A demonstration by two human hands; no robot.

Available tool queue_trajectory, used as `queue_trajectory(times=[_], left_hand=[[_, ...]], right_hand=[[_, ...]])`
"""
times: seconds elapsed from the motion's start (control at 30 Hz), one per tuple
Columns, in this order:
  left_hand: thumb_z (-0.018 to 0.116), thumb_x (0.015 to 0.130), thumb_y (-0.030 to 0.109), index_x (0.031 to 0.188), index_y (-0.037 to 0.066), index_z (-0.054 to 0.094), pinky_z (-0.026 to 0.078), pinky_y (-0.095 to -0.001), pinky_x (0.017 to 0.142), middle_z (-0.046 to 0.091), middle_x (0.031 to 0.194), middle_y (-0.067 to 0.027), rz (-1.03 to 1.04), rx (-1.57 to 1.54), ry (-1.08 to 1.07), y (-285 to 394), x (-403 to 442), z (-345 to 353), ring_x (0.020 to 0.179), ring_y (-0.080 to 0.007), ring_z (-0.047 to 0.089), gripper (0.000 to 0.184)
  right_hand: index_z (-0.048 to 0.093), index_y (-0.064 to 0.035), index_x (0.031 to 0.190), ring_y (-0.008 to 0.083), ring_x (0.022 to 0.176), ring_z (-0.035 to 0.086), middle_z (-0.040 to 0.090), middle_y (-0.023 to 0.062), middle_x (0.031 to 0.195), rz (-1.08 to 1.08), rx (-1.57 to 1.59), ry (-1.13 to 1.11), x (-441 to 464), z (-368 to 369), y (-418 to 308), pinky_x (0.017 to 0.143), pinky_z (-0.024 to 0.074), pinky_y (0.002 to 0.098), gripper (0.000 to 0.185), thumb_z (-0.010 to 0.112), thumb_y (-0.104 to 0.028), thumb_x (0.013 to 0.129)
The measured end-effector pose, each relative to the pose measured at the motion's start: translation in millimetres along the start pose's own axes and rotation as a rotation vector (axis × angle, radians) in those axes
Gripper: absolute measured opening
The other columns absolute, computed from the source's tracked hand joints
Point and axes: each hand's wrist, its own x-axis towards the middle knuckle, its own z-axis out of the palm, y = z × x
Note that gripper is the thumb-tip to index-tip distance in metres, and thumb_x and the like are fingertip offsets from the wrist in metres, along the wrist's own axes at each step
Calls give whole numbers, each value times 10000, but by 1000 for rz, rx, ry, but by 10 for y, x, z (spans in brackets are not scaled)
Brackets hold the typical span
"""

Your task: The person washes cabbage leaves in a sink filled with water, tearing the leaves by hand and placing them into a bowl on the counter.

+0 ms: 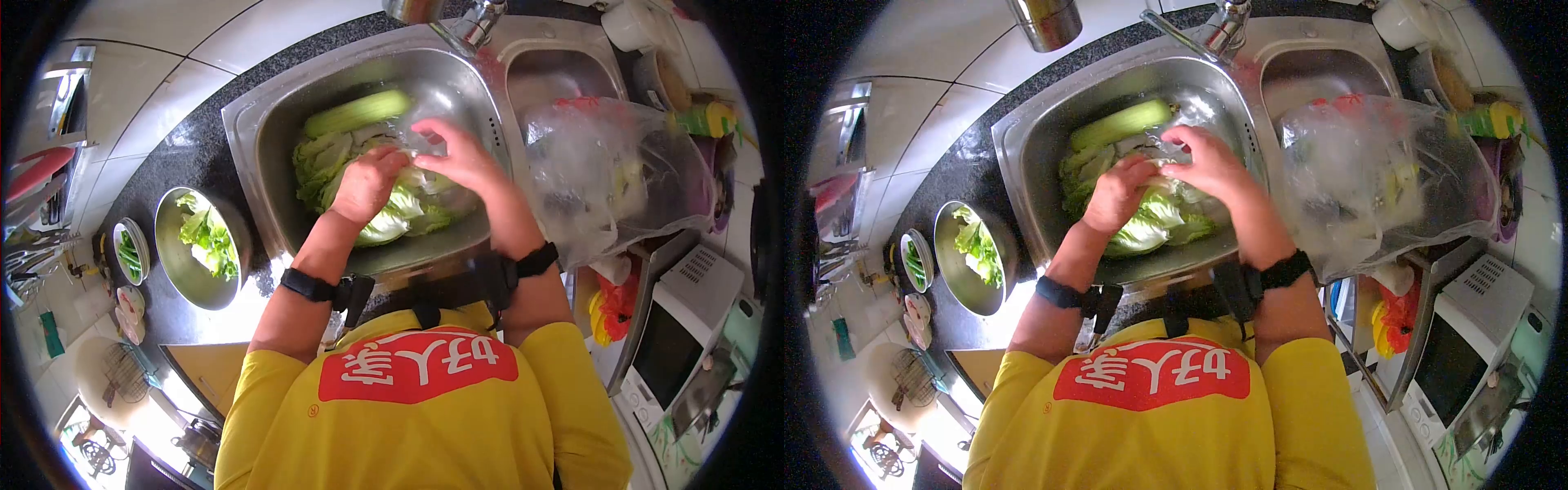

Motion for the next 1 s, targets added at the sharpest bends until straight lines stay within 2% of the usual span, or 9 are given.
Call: queue_trajectory(times=[0.1, 0.17, 0.27, 0.4, 0.53, 0.73, 0.8, 0.93, 1.0], left_hand=[[452, 753, 34, 960, 127, 527, 481, -390, 665, 555, 948, -142, -167, 336, 6, -172, -11, 125, 817, -330, 570, 239], [452, 757, 32, 975, 127, 518, 478, -394, 674, 555, 947, -143, -189, 355, -5, -223, -21, 152, 819, -335, 568, 247], [484, 749, 26, 1012, 127, 491, 468, -410, 701, 551, 973, -146, -272, 363, -73, -165, -15, 49, 841, -346, 561, 282], [583, 721, 15, 1034, 97, 455, 463, -371, 731, 540, 984, -152, -219, 110, 364, 125, -150, -550, 862, -307, 564, 349], [532, 814, 51, 1103, 74, 378, 456, -326, 727, 549, 939, -148, -403, 90, 657, 336, -641, -1358, 879, -227, 549, 329], [555, 796, 75, 1125, 70, 361, 419, -364, 813, 517, 1014, -172, -579, 473, 710, -65, -1480, -1918, 949, -279, 522, 383], [596, 763, 104, 1143, 57, 358, 367, -410, 878, 479, 1084, -167, -587, 718, 576, -152, -1606, -1897, 1034, -316, 463, 451], [619, 747, 118, 1119, 53, 424, 375, -402, 877, 450, 1139, -151, -514, 847, 627, 194, -1209, -1744, 1076, -301, 427, 425], [635, 737, 84, 1087, 70, 490, 450, -306, 746, 519, 1056, -103, -493, 421, 692, 347, -910, -1536, 971, -204, 509, 379]], right_hand=[[559, -73, 989, 259, 895, 556, 579, 108, 962, 101, 27, -130, -23, -56, 169, 773, 440, 331, 343, 646, -88, 658], [539, -118, 1058, 238, 947, 535, 570, 56, 974, 167, -793, -320, -48, 73, 404, 823, 419, 349, 462, 700, -154, 626], [564, -134, 1009, 283, 917, 544, 581, 78, 903, -144, -1158, -127, -271, 417, 738, 819, 424, 362, 446, 717, -201, 595], [592, -133, 948, 284, 873, 557, 595, 106, 887, 261, -702, -591, 28, 338, 823, 798, 432, 340, 388, 720, -291, 617], [582, -68, 944, 299, 920, 558, 583, 141, 989, 380, -446, 162, 297, 336, 935, 799, 442, 372, 414, 702, -345, 661], [552, -33, 990, 309, 933, 550, 575, 176, 973, 288, -571, -205, 334, 438, 820, 800, 439, 380, 388, 662, -213, 664], [512, -57, 1048, 337, 922, 542, 572, 191, 953, 407, -278, 228, 371, 430, 1000, 785, 440, 387, 454, 652, -179, 634], [485, -46, 1040, 356, 930, 514, 543, 195, 966, 197, -372, 113, 280, 446, 977, 810, 419, 386, 445, 650, -103, 631], [475, -44, 1038, 361, 932, 504, 531, 200, 964, 28, -258, 58, 283, 409, 947, 822, 409, 387, 444, 646, -68, 630]])
